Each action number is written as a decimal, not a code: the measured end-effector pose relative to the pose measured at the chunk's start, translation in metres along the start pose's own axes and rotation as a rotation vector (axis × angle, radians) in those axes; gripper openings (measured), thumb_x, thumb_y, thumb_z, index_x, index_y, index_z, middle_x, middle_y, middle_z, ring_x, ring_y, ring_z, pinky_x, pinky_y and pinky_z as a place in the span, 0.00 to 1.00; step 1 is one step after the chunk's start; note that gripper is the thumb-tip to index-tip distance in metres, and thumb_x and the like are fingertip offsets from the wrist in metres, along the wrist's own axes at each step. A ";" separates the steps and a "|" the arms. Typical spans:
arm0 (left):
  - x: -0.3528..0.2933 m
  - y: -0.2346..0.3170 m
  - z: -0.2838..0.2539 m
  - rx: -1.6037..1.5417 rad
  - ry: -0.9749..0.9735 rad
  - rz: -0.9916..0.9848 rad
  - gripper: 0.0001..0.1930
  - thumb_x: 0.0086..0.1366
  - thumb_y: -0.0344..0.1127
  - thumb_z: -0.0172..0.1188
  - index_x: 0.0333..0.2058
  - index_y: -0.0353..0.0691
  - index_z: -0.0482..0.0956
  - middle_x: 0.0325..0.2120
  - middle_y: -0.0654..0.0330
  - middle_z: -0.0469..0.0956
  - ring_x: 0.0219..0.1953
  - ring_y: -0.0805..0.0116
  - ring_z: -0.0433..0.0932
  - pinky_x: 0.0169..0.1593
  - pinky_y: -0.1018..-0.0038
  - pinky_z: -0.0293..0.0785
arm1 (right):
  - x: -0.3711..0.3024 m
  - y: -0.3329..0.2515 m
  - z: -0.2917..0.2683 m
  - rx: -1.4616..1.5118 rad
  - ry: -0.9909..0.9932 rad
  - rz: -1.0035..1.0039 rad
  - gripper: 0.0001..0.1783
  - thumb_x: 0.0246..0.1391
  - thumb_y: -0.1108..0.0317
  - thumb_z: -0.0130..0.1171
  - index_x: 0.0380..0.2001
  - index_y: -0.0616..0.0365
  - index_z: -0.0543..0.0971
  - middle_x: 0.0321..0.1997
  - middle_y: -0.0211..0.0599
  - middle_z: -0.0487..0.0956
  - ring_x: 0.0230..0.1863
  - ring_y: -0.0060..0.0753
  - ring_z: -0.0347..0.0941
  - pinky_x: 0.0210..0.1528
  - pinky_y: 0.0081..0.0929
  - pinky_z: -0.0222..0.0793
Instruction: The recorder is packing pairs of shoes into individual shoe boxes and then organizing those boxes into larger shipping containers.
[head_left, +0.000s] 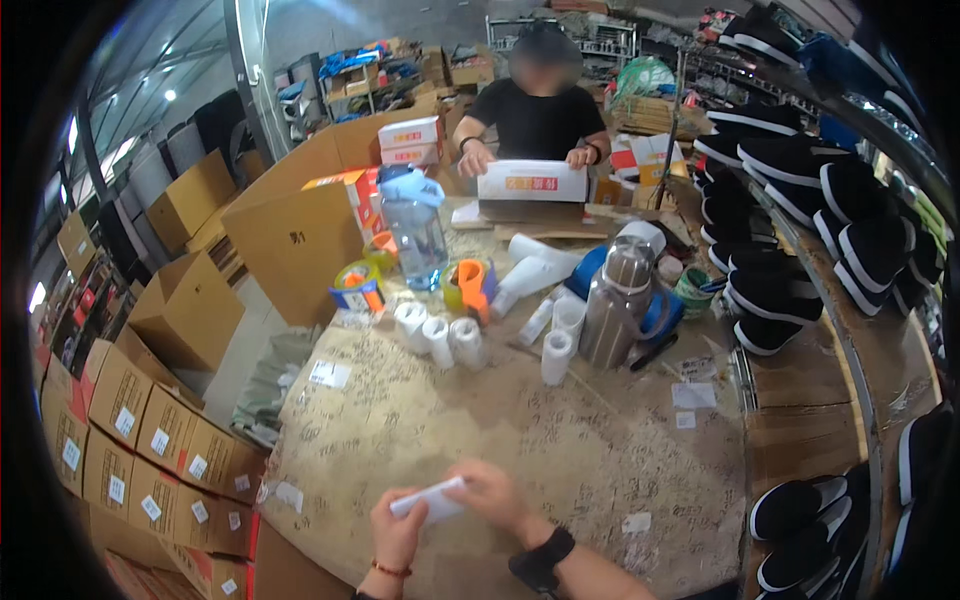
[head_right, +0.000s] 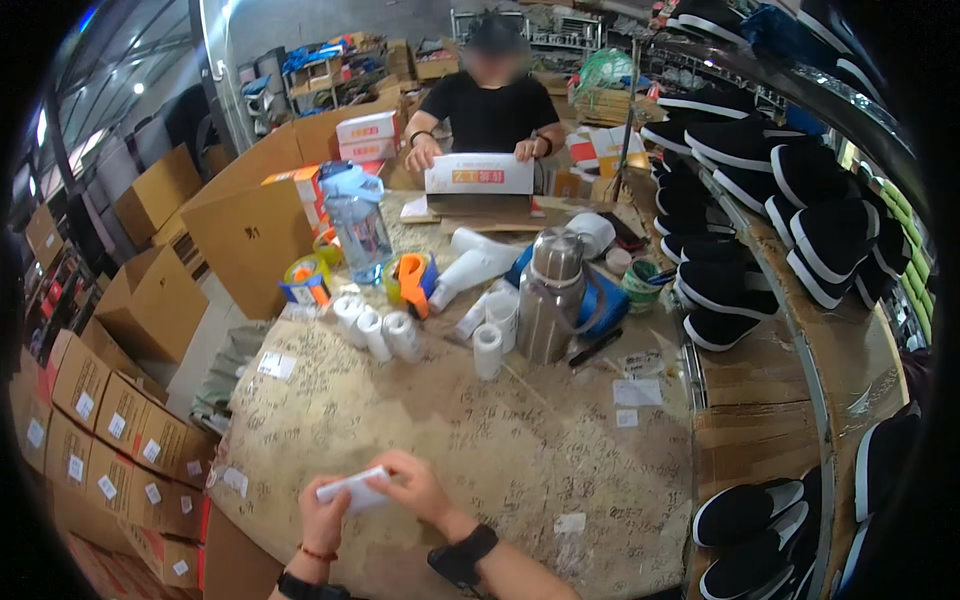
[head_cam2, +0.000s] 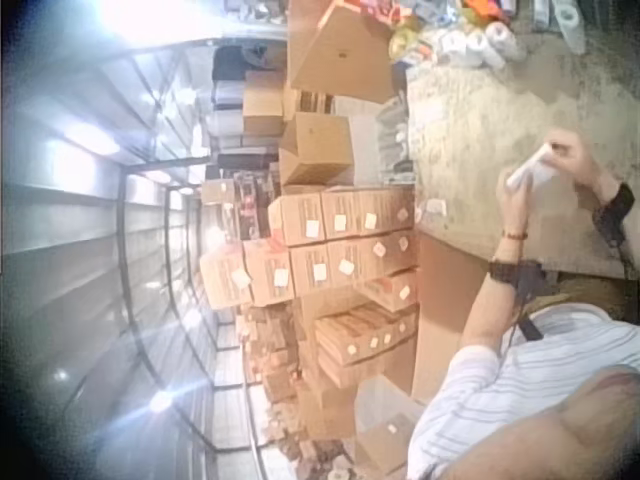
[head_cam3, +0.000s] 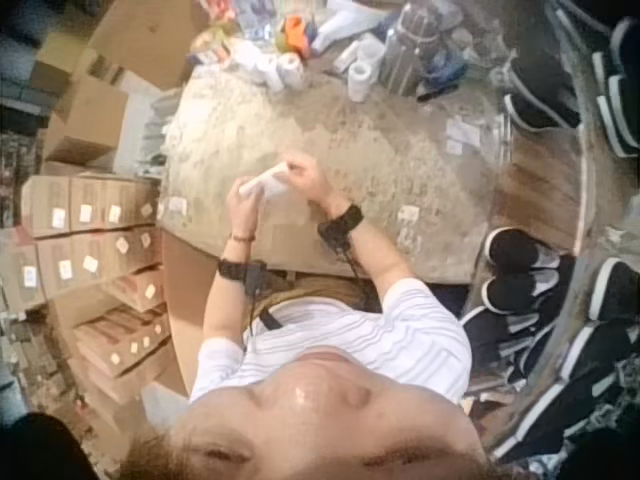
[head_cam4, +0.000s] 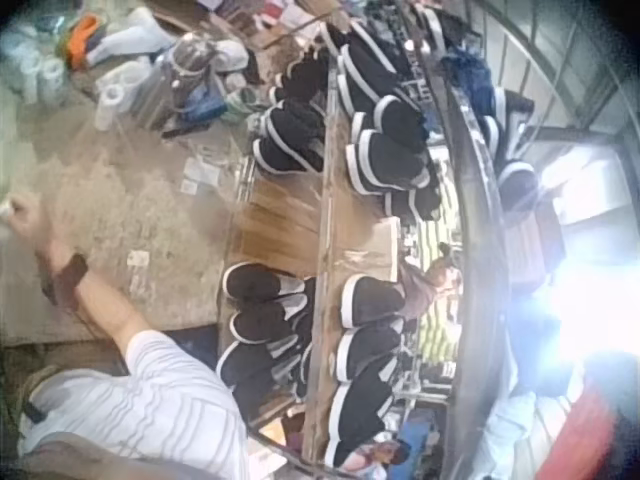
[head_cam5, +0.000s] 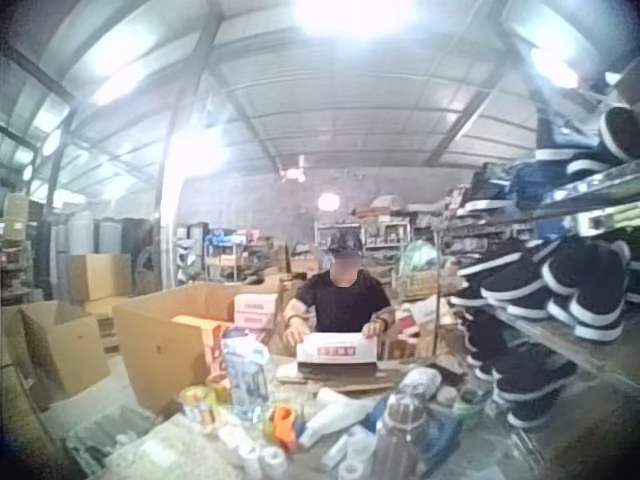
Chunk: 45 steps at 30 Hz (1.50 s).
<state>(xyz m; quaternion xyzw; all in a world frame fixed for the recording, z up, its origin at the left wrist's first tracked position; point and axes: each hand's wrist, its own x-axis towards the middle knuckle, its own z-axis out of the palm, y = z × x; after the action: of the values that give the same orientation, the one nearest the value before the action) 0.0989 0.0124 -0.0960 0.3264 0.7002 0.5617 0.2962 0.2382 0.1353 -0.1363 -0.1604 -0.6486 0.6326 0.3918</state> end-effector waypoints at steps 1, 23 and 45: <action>-0.006 -0.005 -0.007 0.033 -0.049 -0.070 0.13 0.53 0.27 0.65 0.38 0.34 0.76 0.33 0.61 0.77 0.36 0.74 0.75 0.41 0.76 0.73 | -0.003 0.009 -0.003 -0.164 -0.034 -0.096 0.12 0.52 0.65 0.65 0.34 0.62 0.78 0.42 0.34 0.77 0.41 0.28 0.73 0.44 0.24 0.69; -0.046 -0.034 -0.071 -0.014 0.216 0.015 0.21 0.55 0.25 0.62 0.49 0.34 0.69 0.41 0.58 0.74 0.43 0.70 0.73 0.46 0.73 0.71 | -0.010 0.025 0.062 0.473 -0.030 0.235 0.27 0.64 0.63 0.48 0.65 0.51 0.59 0.63 0.34 0.64 0.57 0.24 0.62 0.55 0.25 0.61; -0.105 -0.038 -0.165 -0.370 0.195 0.050 0.11 0.60 0.30 0.62 0.40 0.34 0.76 0.34 0.60 0.80 0.36 0.76 0.77 0.41 0.77 0.73 | -0.001 -0.066 0.188 -0.068 -0.514 0.291 0.41 0.48 0.77 0.65 0.64 0.52 0.58 0.44 0.37 0.77 0.44 0.26 0.75 0.45 0.25 0.73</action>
<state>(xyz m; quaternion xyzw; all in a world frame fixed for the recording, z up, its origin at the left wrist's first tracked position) 0.0295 -0.1738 -0.0960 0.2276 0.6022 0.7168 0.2679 0.1241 -0.0054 -0.0539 -0.0993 -0.7174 0.6800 0.1143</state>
